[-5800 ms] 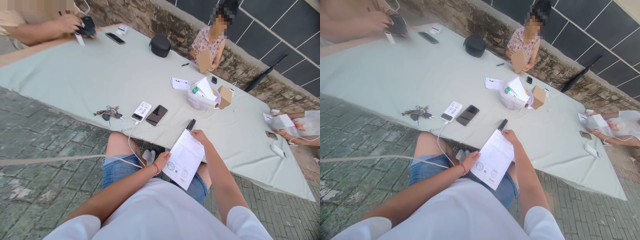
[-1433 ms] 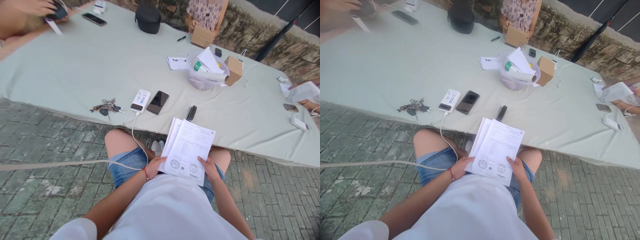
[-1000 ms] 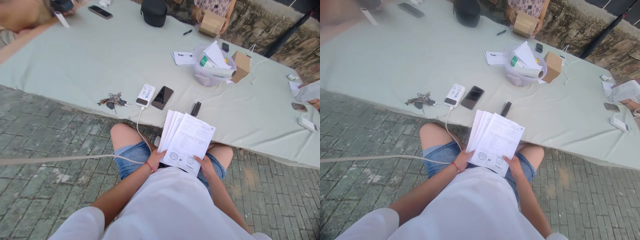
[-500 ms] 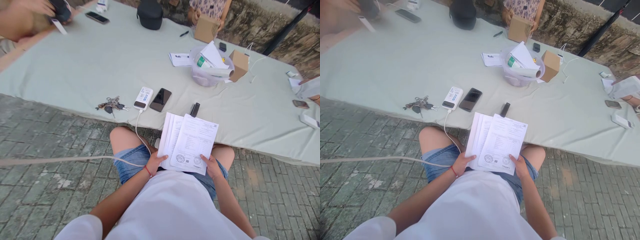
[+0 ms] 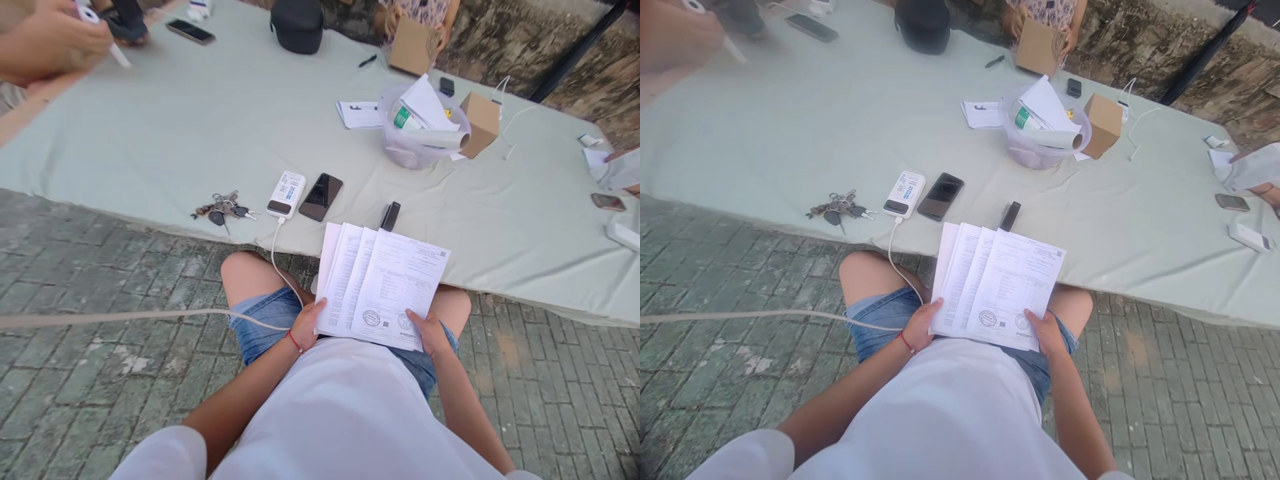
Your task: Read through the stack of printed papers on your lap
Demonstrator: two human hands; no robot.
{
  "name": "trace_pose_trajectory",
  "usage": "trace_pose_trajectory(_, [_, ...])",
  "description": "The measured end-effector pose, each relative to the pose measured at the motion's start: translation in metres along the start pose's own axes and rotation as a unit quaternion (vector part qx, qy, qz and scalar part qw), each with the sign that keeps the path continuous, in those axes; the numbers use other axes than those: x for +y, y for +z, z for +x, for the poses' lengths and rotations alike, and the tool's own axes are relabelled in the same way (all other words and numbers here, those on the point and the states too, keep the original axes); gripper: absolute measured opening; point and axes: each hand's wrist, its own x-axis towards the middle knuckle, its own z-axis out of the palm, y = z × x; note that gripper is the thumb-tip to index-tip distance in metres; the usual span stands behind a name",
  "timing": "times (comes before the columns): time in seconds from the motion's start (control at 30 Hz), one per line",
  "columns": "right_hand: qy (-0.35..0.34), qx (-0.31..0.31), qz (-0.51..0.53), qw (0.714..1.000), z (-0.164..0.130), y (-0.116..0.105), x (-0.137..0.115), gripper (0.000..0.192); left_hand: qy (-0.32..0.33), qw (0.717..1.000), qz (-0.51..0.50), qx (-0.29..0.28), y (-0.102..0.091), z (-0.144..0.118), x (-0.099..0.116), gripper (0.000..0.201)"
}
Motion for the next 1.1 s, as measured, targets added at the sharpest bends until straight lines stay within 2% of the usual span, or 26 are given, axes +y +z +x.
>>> trace_pose_trajectory(0.1, [0.001,-0.003,-0.005,1.000,0.002,-0.012,0.000,0.044,-0.024,0.999,0.003,-0.029,0.001,-0.007,0.003,0.054])
trace_pose_trajectory(0.2, [0.002,-0.008,-0.003,1.000,0.003,-0.012,-0.001,0.046,-0.018,0.999,0.021,-0.041,0.002,-0.011,0.004,0.057])
trace_pose_trajectory(0.4, [0.019,-0.049,0.008,0.999,0.000,0.022,-0.003,0.051,-0.017,0.999,0.021,-0.022,0.001,-0.007,0.001,0.058])
trace_pose_trajectory(0.5, [0.019,-0.046,0.011,0.999,0.001,0.028,-0.002,0.053,-0.022,1.000,0.000,-0.016,0.000,-0.005,0.000,0.059])
trace_pose_trajectory(0.73, [0.005,-0.021,0.003,1.000,0.003,-0.007,0.003,0.054,-0.013,0.999,-0.020,0.024,-0.008,-0.010,0.004,0.043])
trace_pose_trajectory(0.83, [-0.007,-0.018,0.010,1.000,0.000,-0.012,0.002,0.059,-0.012,0.999,-0.024,0.034,-0.011,-0.011,0.004,0.039])
trace_pose_trajectory(0.93, [0.002,-0.025,0.005,1.000,-0.002,-0.006,0.000,0.054,-0.005,0.999,-0.032,0.041,-0.011,-0.011,0.005,0.039])
trace_pose_trajectory(1.1, [0.026,-0.045,0.011,0.999,-0.006,0.018,-0.004,0.056,-0.002,0.999,-0.038,0.004,-0.005,-0.015,0.006,0.049])
